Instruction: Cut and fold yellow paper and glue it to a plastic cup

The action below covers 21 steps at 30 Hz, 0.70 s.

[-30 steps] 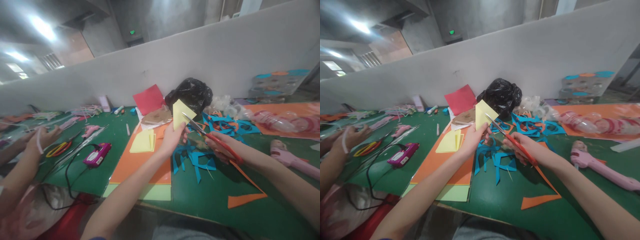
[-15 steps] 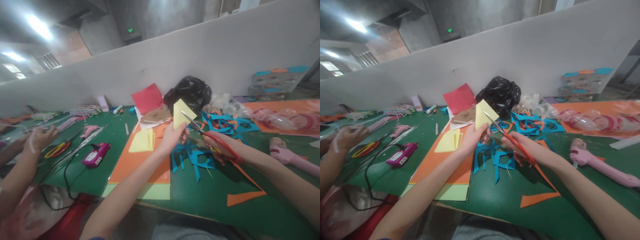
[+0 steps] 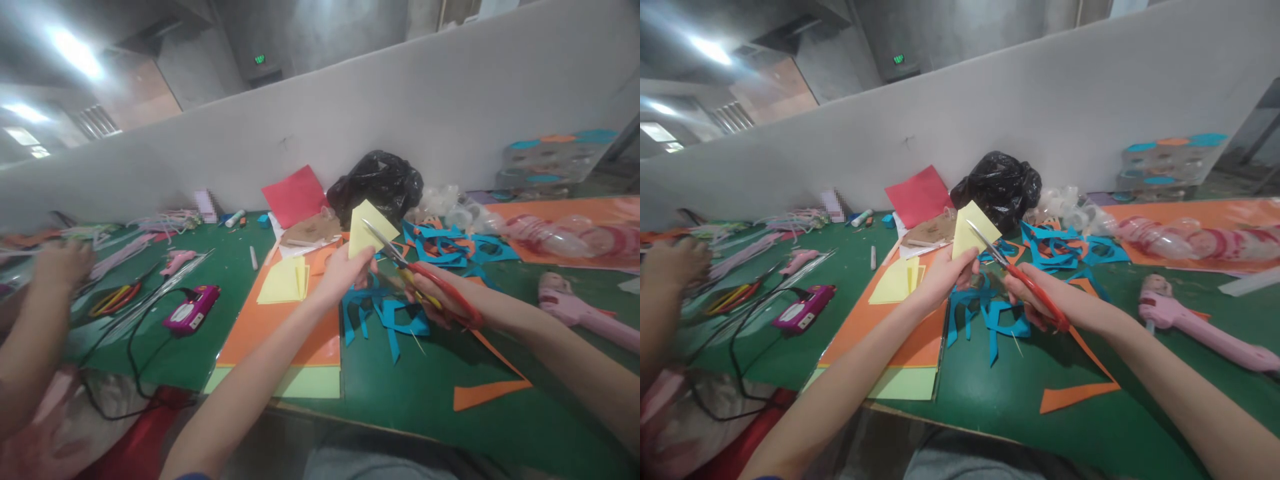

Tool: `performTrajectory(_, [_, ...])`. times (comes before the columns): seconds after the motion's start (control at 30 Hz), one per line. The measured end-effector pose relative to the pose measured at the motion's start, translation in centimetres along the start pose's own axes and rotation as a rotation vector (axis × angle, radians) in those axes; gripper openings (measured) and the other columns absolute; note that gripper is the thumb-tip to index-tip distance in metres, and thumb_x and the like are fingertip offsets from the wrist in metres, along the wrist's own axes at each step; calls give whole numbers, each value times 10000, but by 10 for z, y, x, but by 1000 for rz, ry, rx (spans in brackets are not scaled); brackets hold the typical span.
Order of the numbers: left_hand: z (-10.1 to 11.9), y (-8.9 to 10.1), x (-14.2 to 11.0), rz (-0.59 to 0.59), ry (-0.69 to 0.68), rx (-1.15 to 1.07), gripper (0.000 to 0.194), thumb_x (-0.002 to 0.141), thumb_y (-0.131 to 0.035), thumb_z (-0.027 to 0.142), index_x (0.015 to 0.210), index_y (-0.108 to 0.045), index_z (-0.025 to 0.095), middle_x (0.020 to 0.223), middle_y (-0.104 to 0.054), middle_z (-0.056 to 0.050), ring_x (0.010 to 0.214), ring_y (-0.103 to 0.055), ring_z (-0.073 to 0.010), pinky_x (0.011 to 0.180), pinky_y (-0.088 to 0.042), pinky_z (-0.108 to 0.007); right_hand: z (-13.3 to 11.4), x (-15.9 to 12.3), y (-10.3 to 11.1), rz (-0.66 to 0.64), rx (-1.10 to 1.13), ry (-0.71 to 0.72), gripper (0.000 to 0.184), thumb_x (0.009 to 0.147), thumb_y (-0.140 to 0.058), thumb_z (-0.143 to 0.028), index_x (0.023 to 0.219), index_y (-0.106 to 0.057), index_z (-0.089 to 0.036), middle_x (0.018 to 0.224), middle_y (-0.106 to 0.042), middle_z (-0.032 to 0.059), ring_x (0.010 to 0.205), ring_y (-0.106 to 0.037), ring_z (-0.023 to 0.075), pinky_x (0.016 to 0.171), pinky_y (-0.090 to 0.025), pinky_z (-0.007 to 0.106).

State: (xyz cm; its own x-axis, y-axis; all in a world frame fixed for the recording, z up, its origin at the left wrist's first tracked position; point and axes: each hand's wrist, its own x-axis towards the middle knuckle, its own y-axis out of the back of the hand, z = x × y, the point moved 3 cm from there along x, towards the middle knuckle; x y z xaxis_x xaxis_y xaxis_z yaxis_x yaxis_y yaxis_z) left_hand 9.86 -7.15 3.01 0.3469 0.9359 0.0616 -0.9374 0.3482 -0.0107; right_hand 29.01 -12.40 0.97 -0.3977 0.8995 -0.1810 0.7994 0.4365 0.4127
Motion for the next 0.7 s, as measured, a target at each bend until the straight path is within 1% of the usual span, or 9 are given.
performTrajectory(0.07, [2,-3,-2,0,23,-2,402,883,-654,456,613,-531,184,403,-353,79,355,-297,-42,390,-294,-201,0,1,0,7,-9,-10,557,922,-379,-783,924,-519,-244,455,-501,-41,364,-476,123,314,-343,196])
performTrajectory(0.13, [3,-4,-4,14,39,-1,381,884,-654,435,628,-517,189,413,-367,80,359,-287,-40,386,-287,-201,1,4,-1,12,18,-53,577,899,-381,-810,893,-496,-244,428,-471,-52,341,-460,120,300,-333,196])
performTrajectory(0.23, [4,-5,-5,34,53,-4,334,893,-641,403,670,-500,198,423,-388,85,351,-279,-40,377,-275,-200,1,10,-3,17,165,-144,627,816,-416,-876,809,-430,-248,416,-425,-68,296,-426,117,261,-312,219])
performTrajectory(0.3, [4,-4,-4,38,63,-4,310,900,-631,382,691,-487,202,428,-403,88,342,-280,-38,373,-267,-198,2,12,-4,17,259,-165,624,778,-477,-874,802,-411,-254,437,-425,-76,279,-412,114,250,-323,234])
performTrajectory(0.4, [2,-3,-2,28,71,-4,314,894,-636,389,698,-470,207,436,-425,86,330,-290,-36,366,-252,-199,8,13,-5,-3,320,-148,577,783,-547,-822,848,-417,-263,485,-460,-79,290,-420,116,259,-358,244])
performTrajectory(0.47, [1,-3,-2,16,73,0,338,884,-644,416,690,-461,210,444,-437,81,326,-298,-37,362,-246,-202,13,13,-5,-18,304,-104,541,818,-552,-788,877,-412,-268,530,-479,-80,305,-412,106,262,-348,234])
performTrajectory(0.53, [0,-3,-2,-9,68,17,353,878,-644,431,677,-460,208,456,-447,75,331,-309,-36,363,-250,-203,15,11,-6,-20,290,-41,508,855,-556,-755,899,-405,-271,578,-467,-89,327,-378,76,279,-326,207])
performTrajectory(0.6, [-1,-6,-4,-56,67,31,350,879,-636,434,679,-464,205,475,-455,70,345,-325,-38,366,-259,-201,13,8,-7,-19,305,-12,497,867,-573,-733,905,-397,-270,620,-442,-93,362,-346,51,316,-332,188])
performTrajectory(0.7, [-3,-10,-7,-121,72,16,344,888,-620,442,701,-451,208,492,-432,75,363,-336,-44,367,-259,-198,5,3,-8,-17,289,-16,505,849,-607,-724,914,-405,-266,640,-437,-89,407,-364,54,371,-388,196])
